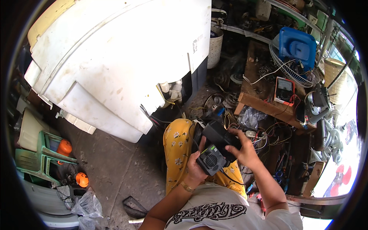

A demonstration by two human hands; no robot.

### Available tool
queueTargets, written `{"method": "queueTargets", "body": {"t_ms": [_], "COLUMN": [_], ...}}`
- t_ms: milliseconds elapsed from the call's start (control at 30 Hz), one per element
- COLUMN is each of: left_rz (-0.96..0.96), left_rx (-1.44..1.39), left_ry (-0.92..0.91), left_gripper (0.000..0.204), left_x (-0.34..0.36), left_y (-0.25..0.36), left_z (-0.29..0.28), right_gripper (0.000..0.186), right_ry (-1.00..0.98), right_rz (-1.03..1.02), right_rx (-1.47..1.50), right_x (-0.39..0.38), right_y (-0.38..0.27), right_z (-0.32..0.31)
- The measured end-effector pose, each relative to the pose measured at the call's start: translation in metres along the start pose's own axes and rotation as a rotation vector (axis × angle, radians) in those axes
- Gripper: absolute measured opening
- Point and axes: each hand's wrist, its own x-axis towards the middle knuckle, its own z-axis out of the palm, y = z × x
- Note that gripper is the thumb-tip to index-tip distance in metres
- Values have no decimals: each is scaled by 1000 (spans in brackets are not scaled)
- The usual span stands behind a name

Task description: The person manipulates electrical wires and a capacitor at the base of a washing machine by hand, using a multimeter to check connections and handling an external electronic module.

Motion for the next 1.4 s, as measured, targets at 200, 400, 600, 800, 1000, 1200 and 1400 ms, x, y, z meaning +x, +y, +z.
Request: {"method": "queueTargets", "body": {"t_ms": [200, 400, 600, 800, 1000, 1200, 1400], "left_rz": [-145, -165, -225, -129, -55, -21, 64], "left_rx": [-32, -241, -186, 134, 41, 52, 106], "left_ry": [250, 265, 148, 147, 187, 260, 357], "left_gripper": [53, 51, 45, 61, 57, 47, 41], "left_x": [-2, 15, 46, 44, 33, 17, 11], "left_y": [27, 60, 69, 56, 42, 37, 31], "left_z": [35, 82, 97, 85, 85, 84, 83], "right_gripper": [54, 46, 54, 61, 84, 80, 84], "right_ry": [-233, -310, -215, -205, -342, -112, -94], "right_rz": [484, 813, 722, 542, 304, 292, 204], "right_rx": [850, 1207, 1264, 1580, 1584, 1308, 1209], "right_x": [29, 71, 102, 44, 2, -6, -4], "right_y": [37, 39, 42, 75, 64, 43, 14], "right_z": [-30, -66, -89, -71, -35, -17, -9]}}
